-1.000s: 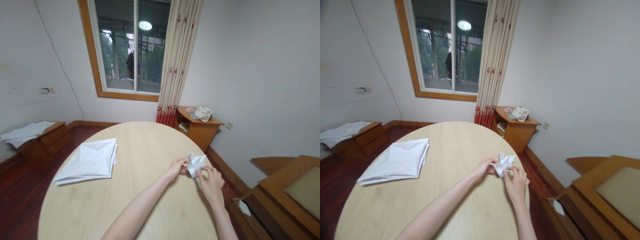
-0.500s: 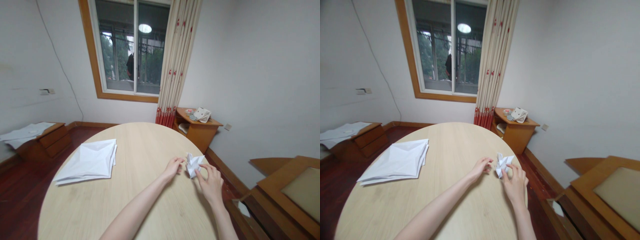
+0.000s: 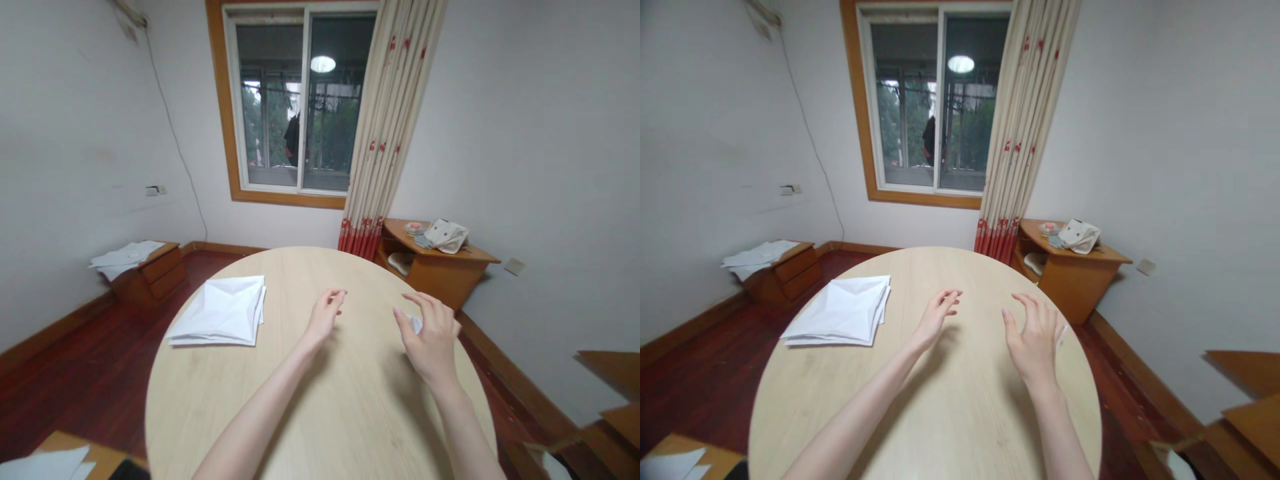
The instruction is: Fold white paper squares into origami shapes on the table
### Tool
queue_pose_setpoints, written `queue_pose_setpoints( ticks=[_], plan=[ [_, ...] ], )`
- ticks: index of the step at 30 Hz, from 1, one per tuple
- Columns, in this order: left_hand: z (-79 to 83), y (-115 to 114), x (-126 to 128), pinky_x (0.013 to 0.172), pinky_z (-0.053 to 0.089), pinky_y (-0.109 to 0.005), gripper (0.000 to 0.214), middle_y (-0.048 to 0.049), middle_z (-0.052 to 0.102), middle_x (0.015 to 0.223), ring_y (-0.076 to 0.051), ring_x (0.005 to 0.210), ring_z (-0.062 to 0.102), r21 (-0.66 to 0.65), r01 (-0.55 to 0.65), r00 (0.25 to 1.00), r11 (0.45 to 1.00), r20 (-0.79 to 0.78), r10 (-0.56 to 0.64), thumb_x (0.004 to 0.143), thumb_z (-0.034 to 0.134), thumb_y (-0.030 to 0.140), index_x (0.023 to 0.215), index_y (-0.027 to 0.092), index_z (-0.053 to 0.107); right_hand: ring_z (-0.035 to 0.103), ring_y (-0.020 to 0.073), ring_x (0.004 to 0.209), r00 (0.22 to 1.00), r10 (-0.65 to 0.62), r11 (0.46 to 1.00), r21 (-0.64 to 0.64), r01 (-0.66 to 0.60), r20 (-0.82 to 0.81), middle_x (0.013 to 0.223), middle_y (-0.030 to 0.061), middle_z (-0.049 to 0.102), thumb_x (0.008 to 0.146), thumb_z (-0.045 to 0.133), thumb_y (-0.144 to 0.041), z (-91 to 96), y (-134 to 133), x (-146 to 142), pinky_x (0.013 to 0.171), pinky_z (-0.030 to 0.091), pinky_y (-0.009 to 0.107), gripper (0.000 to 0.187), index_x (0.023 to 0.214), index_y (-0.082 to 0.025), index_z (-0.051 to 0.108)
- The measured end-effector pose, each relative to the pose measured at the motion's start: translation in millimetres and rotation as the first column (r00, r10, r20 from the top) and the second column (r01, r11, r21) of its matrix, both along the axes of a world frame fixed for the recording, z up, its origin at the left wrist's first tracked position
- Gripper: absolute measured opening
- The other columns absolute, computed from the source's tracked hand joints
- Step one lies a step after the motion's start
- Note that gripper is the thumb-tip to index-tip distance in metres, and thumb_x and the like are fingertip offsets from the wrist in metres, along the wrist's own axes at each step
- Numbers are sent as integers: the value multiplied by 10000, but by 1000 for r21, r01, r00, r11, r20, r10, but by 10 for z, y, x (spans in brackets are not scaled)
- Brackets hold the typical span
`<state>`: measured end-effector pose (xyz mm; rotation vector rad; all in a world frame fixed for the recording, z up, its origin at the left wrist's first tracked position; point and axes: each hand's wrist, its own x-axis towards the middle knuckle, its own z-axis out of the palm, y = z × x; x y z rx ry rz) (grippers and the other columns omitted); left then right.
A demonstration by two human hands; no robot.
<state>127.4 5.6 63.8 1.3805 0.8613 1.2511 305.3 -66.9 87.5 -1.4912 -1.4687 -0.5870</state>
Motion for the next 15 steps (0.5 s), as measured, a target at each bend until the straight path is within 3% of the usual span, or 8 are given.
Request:
queue_pose_setpoints(
  ticks=[4,8,15],
  plan=[
    [48,-12,-367,785,509,-288,240,-101,629,1156,-204,1011,591,70,-155,988,985,2,155,887,495,327,1005,180,644,509,274,999,984,180,983,-16,-180,4,1074,99,608,902,402,-419,85,245,-331,830,345,401,305,1056,-210,564],
    [5,14,-750,767,518,-293,207,-92,648,1112,-200,966,606,138,-322,944,936,-21,328,851,521,274,987,176,642,509,272,1017,938,346,937,-44,-347,-24,1086,101,599,897,420,-365,78,482,-726,854,367,418,269,1066,-205,556],
    [-175,79,-1412,844,491,-320,196,-68,628,1066,-187,948,606,278,-594,760,754,-114,640,812,526,159,990,178,606,478,266,1095,773,575,763,-166,-625,-267,1132,115,561,846,456,-274,-202,831,-1498,966,366,448,275,1076,-184,577]
  ],
)
